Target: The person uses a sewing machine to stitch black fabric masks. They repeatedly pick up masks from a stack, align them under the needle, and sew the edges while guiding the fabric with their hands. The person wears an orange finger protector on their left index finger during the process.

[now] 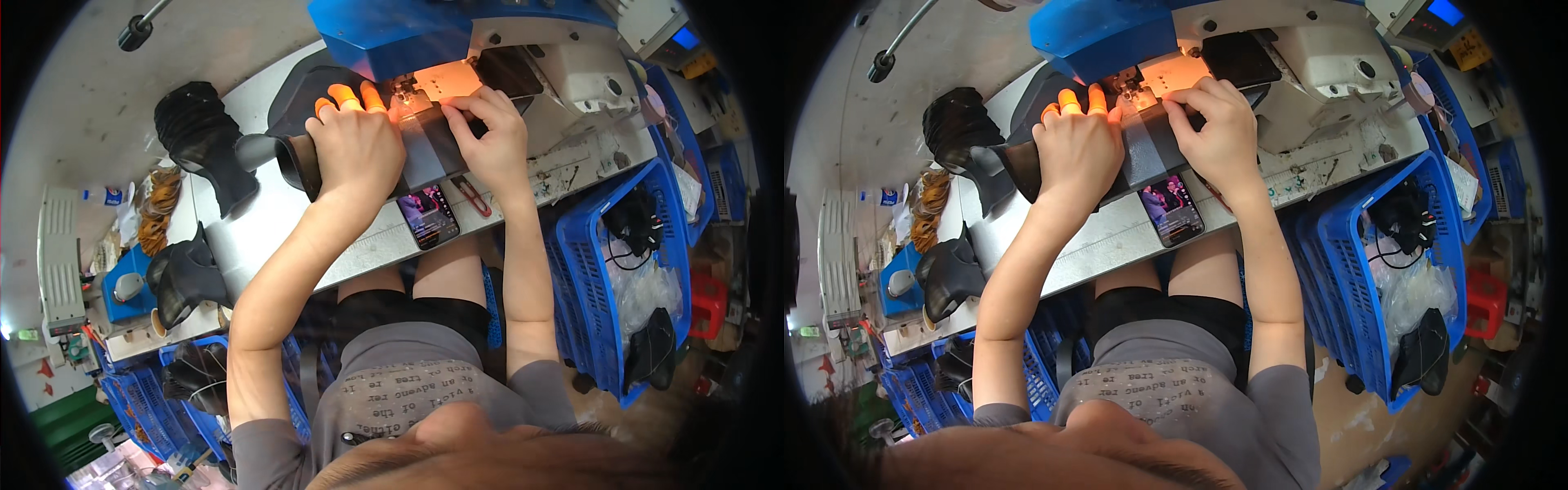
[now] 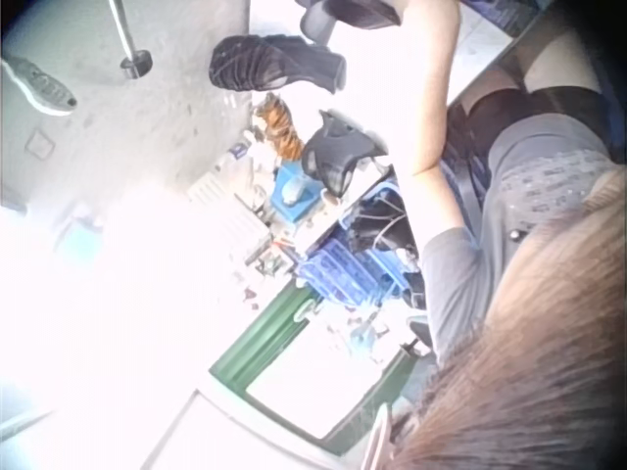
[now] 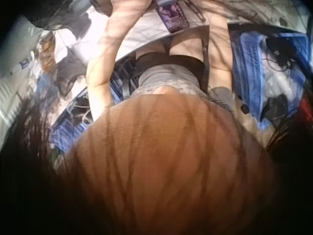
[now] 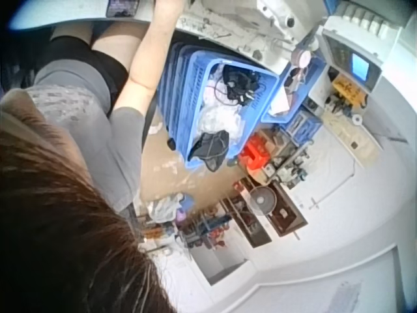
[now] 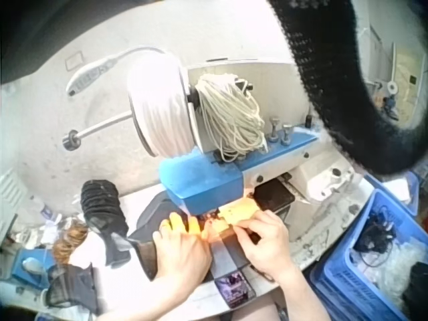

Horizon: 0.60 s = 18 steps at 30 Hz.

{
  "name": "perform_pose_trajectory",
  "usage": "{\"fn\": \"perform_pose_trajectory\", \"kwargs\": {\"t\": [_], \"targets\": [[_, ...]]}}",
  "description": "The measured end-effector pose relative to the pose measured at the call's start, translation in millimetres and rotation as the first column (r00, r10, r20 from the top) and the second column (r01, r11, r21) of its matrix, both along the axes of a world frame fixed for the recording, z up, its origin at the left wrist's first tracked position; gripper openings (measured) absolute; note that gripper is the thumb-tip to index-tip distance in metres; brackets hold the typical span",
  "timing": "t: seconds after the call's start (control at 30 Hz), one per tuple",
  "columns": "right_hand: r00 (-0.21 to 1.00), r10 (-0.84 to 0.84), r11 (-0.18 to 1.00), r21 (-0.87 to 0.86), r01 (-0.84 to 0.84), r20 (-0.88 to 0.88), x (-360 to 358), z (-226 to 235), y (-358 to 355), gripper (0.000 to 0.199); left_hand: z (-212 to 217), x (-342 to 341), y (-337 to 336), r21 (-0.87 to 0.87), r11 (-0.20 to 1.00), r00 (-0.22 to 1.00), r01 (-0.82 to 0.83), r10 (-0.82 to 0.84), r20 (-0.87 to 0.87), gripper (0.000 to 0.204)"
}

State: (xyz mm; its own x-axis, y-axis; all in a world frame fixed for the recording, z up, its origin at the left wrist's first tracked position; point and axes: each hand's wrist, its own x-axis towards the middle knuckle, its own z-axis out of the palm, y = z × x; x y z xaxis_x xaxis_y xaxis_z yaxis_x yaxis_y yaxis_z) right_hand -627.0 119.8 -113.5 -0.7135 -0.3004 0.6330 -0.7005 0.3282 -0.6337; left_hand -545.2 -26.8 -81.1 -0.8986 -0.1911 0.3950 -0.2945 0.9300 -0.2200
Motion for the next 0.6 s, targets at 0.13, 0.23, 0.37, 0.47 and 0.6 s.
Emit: {"fn": "perform_pose_trajectory", "kwargs": {"t": [0.13, 0.23, 0.37, 0.47, 0.6], "targets": [[1.0, 0.01, 1.0, -0.016, -0.011, -0.022, -2, 0, -1, 0.006, -7, 18, -13, 0.037, 0.999, 0.999, 0.004, -0.003, -0.034, 0.042], [0.999, 0.011, 1.0, -0.02, -0.012, -0.035, -2, -2, 0, 0.006, -3, 45, -12, 0.119, 0.993, 1.0, 0.012, -0.014, 0.015, 0.048], [1.0, 0.005, 1.0, -0.019, -0.006, -0.028, -1, -2, 0, 0.006, 1, 73, -8, 0.099, 0.991, 0.995, 0.094, -0.091, -0.038, 0.055], [1.0, 0.004, 1.0, -0.022, -0.005, -0.029, -2, -3, 0, 0.006, -1, 89, -5, 0.122, 0.981, 0.989, 0.149, -0.147, -0.029, 0.06], [0.999, 0.009, 1.0, -0.014, -0.01, -0.037, -1, -1, 0, 0.006, -10, 101, -9, 0.15, 0.957, 0.966, 0.249, -0.233, -0.113, 0.057]]}}
